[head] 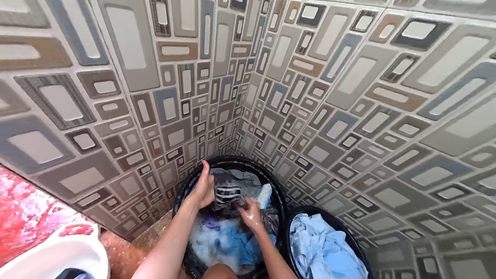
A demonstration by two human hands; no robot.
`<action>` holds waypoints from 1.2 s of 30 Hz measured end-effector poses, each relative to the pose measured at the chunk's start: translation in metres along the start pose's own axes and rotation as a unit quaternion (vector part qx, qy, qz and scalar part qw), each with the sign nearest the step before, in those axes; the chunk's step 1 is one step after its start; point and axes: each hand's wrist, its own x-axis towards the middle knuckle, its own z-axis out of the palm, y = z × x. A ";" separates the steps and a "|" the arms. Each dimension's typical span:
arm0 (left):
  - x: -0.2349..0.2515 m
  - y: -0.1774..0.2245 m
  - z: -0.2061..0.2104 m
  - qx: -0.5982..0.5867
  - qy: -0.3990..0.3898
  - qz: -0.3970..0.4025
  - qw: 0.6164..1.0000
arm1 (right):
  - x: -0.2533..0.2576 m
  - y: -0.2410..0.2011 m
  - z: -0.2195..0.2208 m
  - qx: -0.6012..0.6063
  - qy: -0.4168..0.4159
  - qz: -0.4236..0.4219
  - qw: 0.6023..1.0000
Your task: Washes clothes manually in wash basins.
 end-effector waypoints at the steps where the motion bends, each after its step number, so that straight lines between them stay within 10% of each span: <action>1: -0.002 0.005 -0.005 -0.051 0.021 0.018 0.998 | 0.006 -0.004 -0.011 0.029 -0.004 0.011 1.000; 5: 0.021 -0.024 -0.006 -0.203 0.236 0.026 0.950 | 0.023 -0.060 -0.025 0.258 -0.003 -0.148 0.955; 8: 0.001 -0.027 0.039 -0.113 0.225 -0.044 0.967 | 0.010 -0.125 0.025 0.363 0.072 -0.176 0.912; 16: 0.007 -0.037 0.050 0.109 0.218 -0.067 0.968 | 0.050 -0.106 0.024 0.160 0.291 -0.150 0.931; 20: 0.024 -0.051 0.018 0.093 0.209 -0.009 0.973 | 0.015 -0.134 0.049 0.198 0.257 -0.223 0.919; 23: 0.001 -0.010 0.025 0.045 0.105 -0.092 0.989 | 0.049 -0.139 0.006 0.151 0.214 -0.056 0.963; 26: -0.005 0.027 0.010 -0.112 0.102 0.030 0.988 | 0.086 -0.156 -0.042 0.203 0.212 0.043 0.955; 36: 0.013 -0.017 -0.002 0.048 0.051 -0.034 0.997 | 0.035 -0.052 0.000 0.198 -0.097 -0.128 0.967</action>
